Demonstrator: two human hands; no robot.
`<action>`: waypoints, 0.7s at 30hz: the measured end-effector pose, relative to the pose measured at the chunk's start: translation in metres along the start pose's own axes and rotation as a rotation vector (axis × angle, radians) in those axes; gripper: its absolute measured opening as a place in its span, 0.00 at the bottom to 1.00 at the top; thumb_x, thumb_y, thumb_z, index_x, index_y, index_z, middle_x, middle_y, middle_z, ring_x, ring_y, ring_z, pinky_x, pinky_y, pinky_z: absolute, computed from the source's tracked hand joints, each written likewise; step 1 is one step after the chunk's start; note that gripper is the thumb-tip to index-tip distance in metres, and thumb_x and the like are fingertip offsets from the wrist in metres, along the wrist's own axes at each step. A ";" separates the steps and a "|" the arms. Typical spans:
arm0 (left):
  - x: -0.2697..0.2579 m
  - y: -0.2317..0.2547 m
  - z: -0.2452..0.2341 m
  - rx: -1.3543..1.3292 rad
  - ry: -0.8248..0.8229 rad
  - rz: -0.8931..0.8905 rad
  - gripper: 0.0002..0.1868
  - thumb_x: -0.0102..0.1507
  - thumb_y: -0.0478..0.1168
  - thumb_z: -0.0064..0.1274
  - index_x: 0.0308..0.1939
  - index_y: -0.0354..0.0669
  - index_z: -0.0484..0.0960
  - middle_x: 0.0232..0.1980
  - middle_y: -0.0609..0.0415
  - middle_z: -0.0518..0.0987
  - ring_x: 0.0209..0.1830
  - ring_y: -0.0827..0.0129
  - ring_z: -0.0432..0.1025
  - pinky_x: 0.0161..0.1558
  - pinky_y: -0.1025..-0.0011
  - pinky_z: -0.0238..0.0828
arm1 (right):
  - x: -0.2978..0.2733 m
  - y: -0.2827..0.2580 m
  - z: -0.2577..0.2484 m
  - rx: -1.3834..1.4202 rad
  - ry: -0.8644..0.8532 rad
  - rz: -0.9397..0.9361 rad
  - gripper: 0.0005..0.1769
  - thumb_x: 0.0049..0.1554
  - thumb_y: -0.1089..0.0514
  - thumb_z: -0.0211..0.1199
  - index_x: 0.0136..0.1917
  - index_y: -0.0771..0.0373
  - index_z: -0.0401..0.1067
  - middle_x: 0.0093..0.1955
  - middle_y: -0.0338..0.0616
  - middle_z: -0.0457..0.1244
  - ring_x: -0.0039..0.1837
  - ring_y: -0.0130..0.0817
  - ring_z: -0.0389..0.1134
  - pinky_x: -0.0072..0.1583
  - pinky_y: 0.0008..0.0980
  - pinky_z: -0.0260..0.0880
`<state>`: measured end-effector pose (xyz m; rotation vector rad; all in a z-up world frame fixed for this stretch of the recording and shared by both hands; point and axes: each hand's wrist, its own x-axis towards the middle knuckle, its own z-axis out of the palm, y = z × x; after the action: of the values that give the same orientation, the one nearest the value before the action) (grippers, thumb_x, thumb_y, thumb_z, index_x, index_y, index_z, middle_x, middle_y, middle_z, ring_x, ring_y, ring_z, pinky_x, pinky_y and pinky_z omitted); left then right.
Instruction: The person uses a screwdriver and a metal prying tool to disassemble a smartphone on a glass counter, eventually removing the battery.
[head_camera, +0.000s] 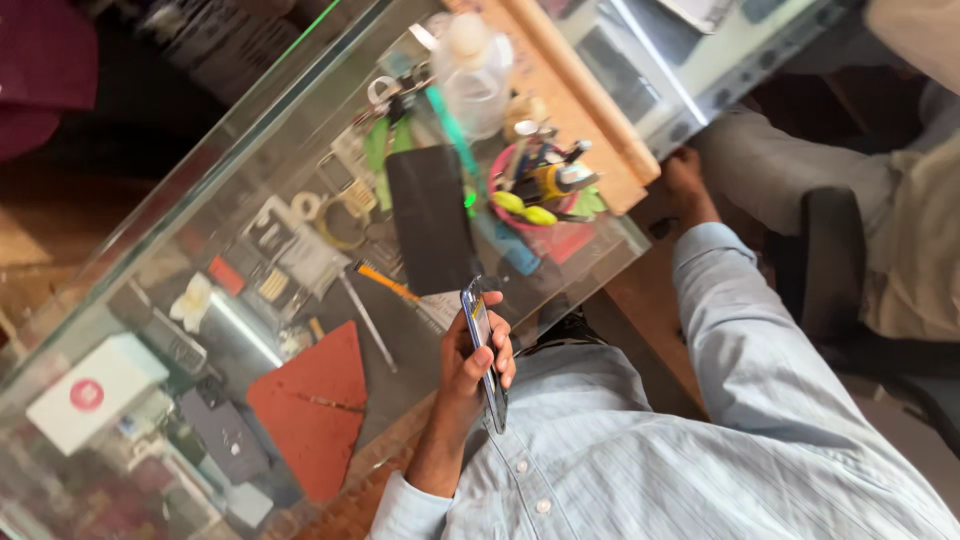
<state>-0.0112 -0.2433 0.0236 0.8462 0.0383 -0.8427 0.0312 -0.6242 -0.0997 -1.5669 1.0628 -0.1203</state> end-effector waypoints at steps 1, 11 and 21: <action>0.005 -0.003 0.002 0.016 -0.012 -0.019 0.47 0.59 0.55 0.70 0.70 0.31 0.63 0.41 0.55 0.69 0.31 0.75 0.68 0.28 0.74 0.72 | 0.000 0.002 -0.002 0.094 -0.025 0.044 0.15 0.67 0.67 0.57 0.65 0.74 0.75 0.58 0.58 0.69 0.50 0.41 0.66 0.53 0.40 0.68; 0.021 -0.032 0.024 0.122 -0.042 -0.086 0.48 0.59 0.55 0.69 0.70 0.29 0.63 0.40 0.54 0.69 0.31 0.75 0.68 0.27 0.74 0.71 | 0.069 0.057 -0.020 0.208 0.020 -0.420 0.50 0.59 0.76 0.66 0.84 0.62 0.41 0.79 0.55 0.55 0.79 0.48 0.57 0.76 0.41 0.60; 0.031 -0.050 0.033 0.094 -0.007 -0.128 0.47 0.59 0.53 0.70 0.71 0.32 0.62 0.42 0.53 0.69 0.32 0.74 0.68 0.28 0.74 0.72 | 0.116 0.153 -0.034 0.396 -0.143 -0.211 0.15 0.61 0.73 0.59 0.61 0.71 0.73 0.56 0.45 0.71 0.56 0.33 0.74 0.55 0.31 0.77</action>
<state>-0.0327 -0.3035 0.0028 0.9369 0.0476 -0.9732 -0.0062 -0.7124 -0.2700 -1.3008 0.7085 -0.3371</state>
